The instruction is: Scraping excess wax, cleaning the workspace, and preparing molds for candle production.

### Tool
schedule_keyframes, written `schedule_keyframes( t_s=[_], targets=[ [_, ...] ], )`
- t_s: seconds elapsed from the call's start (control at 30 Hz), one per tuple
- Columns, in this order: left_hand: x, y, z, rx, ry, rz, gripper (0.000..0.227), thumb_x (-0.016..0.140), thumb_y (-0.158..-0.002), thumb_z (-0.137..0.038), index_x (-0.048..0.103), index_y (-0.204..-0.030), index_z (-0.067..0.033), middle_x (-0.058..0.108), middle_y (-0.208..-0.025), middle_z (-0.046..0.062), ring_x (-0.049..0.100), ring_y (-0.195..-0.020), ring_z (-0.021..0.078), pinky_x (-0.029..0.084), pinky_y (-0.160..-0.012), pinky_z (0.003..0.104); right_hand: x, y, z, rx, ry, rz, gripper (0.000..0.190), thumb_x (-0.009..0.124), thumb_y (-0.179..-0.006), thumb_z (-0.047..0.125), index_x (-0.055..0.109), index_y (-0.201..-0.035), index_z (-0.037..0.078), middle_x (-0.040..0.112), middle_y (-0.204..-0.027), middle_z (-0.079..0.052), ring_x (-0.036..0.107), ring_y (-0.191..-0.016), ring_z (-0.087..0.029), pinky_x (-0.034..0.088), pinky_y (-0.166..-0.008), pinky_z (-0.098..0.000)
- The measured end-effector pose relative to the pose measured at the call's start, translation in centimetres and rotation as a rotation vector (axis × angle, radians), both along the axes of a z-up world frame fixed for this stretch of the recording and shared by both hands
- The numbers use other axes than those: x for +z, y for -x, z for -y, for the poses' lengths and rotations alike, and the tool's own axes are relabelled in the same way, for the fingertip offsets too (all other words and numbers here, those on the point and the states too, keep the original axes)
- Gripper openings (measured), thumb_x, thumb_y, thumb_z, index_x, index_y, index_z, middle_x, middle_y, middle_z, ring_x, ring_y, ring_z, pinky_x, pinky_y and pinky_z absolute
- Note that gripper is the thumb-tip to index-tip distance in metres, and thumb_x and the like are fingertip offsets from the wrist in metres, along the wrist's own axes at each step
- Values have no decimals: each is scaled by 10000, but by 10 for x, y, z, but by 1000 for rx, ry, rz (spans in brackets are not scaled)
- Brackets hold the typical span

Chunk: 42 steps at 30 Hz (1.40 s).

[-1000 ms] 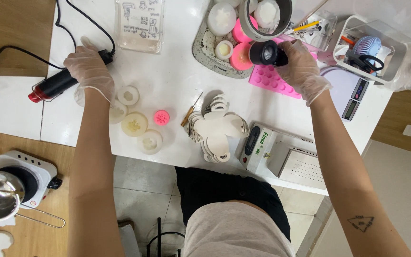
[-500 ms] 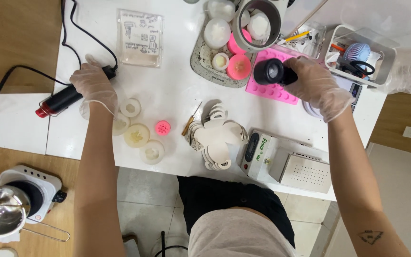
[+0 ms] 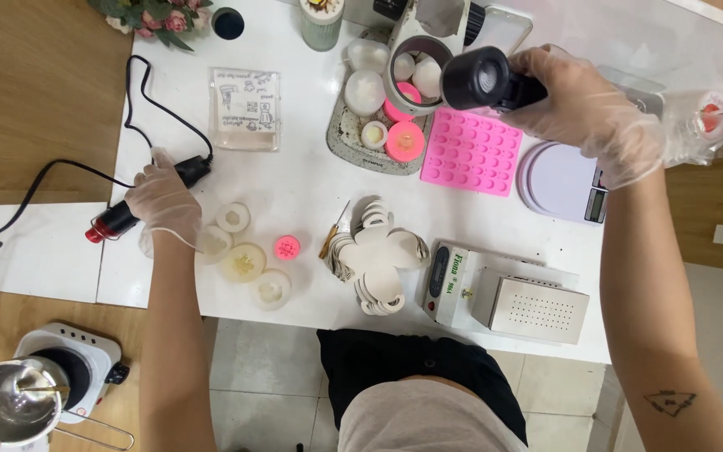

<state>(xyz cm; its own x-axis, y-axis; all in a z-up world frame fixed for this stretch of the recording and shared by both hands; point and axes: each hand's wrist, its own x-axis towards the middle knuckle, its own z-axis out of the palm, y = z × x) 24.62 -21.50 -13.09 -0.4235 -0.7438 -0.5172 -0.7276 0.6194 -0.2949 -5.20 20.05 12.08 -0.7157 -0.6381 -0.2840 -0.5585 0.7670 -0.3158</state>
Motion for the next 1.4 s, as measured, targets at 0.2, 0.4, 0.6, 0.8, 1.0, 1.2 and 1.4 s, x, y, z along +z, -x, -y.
schedule_keyframes(
  t_s=[0.2, 0.4, 0.6, 0.8, 1.0, 1.2, 1.4],
  targets=[
    [39, -17, -35, -104, 179, -58, 985, 795, -811, -345, 201, -1558, -101, 608, -1250, 33, 614, -1133, 208, 559, -758, 400, -1, -8, 25, 57, 168, 31, 549, 829, -817, 100, 643, -1329, 32, 742, -1120, -187, 736, -1020, -284, 578, -924, -378],
    [163, -16, -122, -300, -68, -357, 728, 489, -1055, -585, 323, -1613, -148, 696, -1052, 66, 703, -798, 167, 582, -679, 357, 2, -4, 21, 4, 233, -3, 538, 828, -810, 102, 637, -1304, 5, 720, -1158, -189, 713, -1058, -297, 555, -941, -378],
    [211, 97, -162, -558, -482, -1285, 711, 660, -1027, -361, 324, -1603, -115, 546, -1505, 148, 584, -1336, 320, 495, -1088, 422, -10, 29, 27, 96, 227, -176, 529, 867, -798, 93, 684, -1285, -2, 666, -1186, -233, 654, -1081, -378, 523, -942, -420],
    [168, 184, -171, -470, -641, -1503, 627, 618, -1111, -275, 309, -1632, -112, 486, -1573, 206, 513, -1435, 391, 493, -1126, 428, 15, 16, 25, 73, 260, 14, 579, 837, -785, 125, 636, -1320, 29, 687, -1200, -190, 701, -1079, -307, 547, -967, -371],
    [149, 148, -183, -135, -927, -1585, 467, 509, -1134, -203, 395, -1578, -114, 584, -1469, 167, 628, -1285, 254, 551, -1025, 352, 16, 5, -15, 78, 238, 116, 593, 823, -808, 134, 613, -1354, 40, 722, -1176, -160, 699, -1066, -262, 551, -931, -388],
    [98, 106, -173, 53, -735, -1529, 385, 512, -1077, -118, 517, -1462, -98, 691, -1248, 101, 689, -1039, 185, 562, -920, 329, 18, -37, -49, -392, 368, 420, 543, 783, -832, 193, 633, -1346, 103, 738, -1156, -102, 690, -1053, -181, 535, -953, -329],
    [48, 67, -206, 176, -714, -1175, 391, 572, -1019, -207, 556, -1401, -124, 710, -1181, 66, 708, -939, 182, 573, -820, 332, -81, -41, -118, -421, 266, 294, 547, 801, -852, 228, 598, -1319, 25, 702, -1180, -133, 677, -1073, -219, 528, -939, -343]
  ],
)
